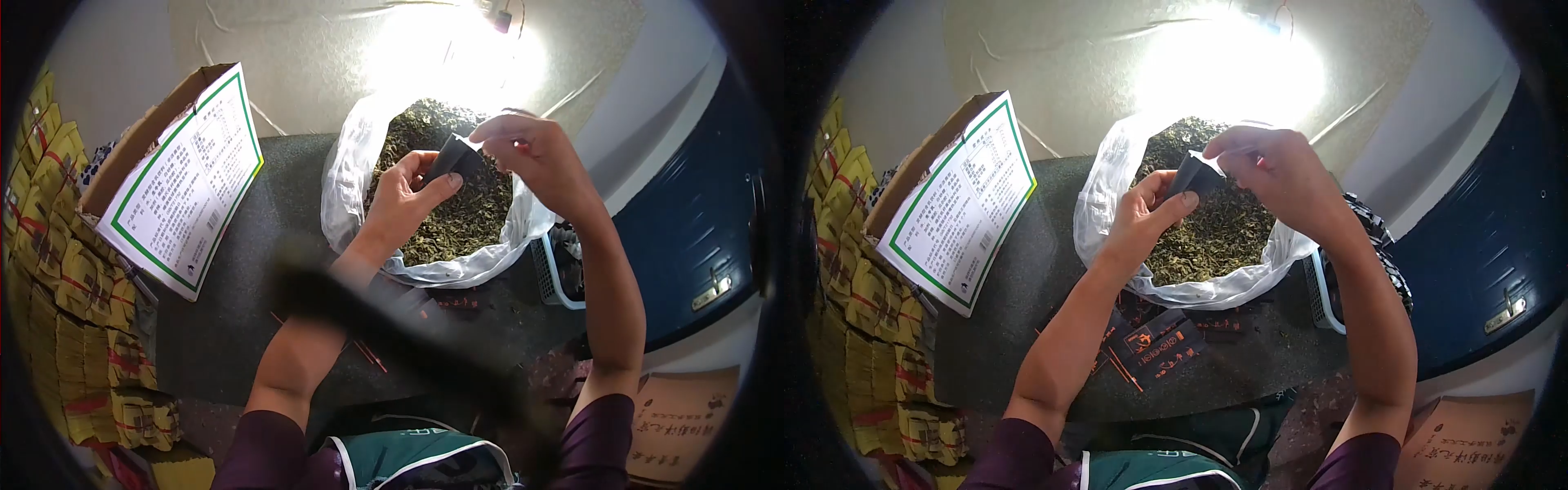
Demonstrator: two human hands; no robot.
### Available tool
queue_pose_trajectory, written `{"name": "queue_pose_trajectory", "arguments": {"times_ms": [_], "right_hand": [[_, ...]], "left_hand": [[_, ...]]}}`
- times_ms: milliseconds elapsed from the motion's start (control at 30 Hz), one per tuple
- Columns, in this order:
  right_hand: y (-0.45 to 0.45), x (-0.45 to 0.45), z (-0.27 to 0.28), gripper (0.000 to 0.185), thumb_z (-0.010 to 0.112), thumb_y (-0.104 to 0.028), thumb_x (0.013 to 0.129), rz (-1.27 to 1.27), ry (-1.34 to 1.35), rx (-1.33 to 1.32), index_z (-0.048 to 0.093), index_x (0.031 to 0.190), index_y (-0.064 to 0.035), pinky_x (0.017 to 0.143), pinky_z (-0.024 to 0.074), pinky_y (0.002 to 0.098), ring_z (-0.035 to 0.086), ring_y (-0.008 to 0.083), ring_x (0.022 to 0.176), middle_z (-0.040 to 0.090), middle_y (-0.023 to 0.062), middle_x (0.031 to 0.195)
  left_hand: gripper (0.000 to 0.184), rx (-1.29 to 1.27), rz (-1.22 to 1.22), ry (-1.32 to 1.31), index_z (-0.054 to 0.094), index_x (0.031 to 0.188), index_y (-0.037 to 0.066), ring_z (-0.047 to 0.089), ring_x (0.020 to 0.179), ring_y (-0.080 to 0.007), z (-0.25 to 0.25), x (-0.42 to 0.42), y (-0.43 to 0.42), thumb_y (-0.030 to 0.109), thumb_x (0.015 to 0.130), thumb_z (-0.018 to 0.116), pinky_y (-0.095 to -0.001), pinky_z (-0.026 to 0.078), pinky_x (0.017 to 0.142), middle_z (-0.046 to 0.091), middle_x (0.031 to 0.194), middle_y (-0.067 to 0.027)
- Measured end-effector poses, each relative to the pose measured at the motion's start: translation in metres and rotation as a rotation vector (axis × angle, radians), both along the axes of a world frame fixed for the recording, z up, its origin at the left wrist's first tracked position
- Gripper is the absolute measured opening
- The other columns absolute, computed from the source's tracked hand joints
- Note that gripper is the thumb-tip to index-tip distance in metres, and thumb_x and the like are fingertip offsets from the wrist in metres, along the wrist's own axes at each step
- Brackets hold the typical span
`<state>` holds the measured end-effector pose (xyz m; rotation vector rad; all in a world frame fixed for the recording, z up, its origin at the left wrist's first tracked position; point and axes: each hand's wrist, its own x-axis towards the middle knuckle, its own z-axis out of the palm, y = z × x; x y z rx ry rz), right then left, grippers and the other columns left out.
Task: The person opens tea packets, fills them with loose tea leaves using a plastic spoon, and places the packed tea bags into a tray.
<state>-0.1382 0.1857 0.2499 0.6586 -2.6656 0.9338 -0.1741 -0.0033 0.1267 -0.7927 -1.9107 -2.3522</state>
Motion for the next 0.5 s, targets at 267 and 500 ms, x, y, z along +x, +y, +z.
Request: {"name": "queue_pose_trajectory", "arguments": {"times_ms": [267, 500], "right_hand": [[0.016, 0.015, 0.005, 0.016, 0.064, -0.011, 0.097, -0.037, 0.391, -0.141, 0.074, 0.108, -0.0048, 0.067, 0.0468, 0.0268, 0.061, 0.0093, 0.081, 0.070, 0.0033, 0.096], [0.034, 0.055, -0.017, 0.012, 0.058, -0.006, 0.100, -0.193, 0.382, -0.336, 0.068, 0.105, -0.0003, 0.073, 0.0467, 0.0264, 0.058, 0.0103, 0.085, 0.065, 0.0053, 0.098]], "left_hand": [[0.038, 0.152, -0.203, -0.088, 0.063, 0.121, 0.007, 0.060, 0.082, -0.0084, -0.006, 0.001, 0.006, 0.037, 0.097, 0.066, -0.0247, 0.046, 0.076, 0.068, 0.101, -0.0029], [0.035, 0.238, -0.328, -0.152, 0.060, 0.125, 0.008, 0.061, 0.082, -0.0078, -0.006, 0.006, 0.006, 0.035, 0.103, 0.059, -0.0230, 0.047, 0.069, 0.068, 0.105, -0.0057]]}}
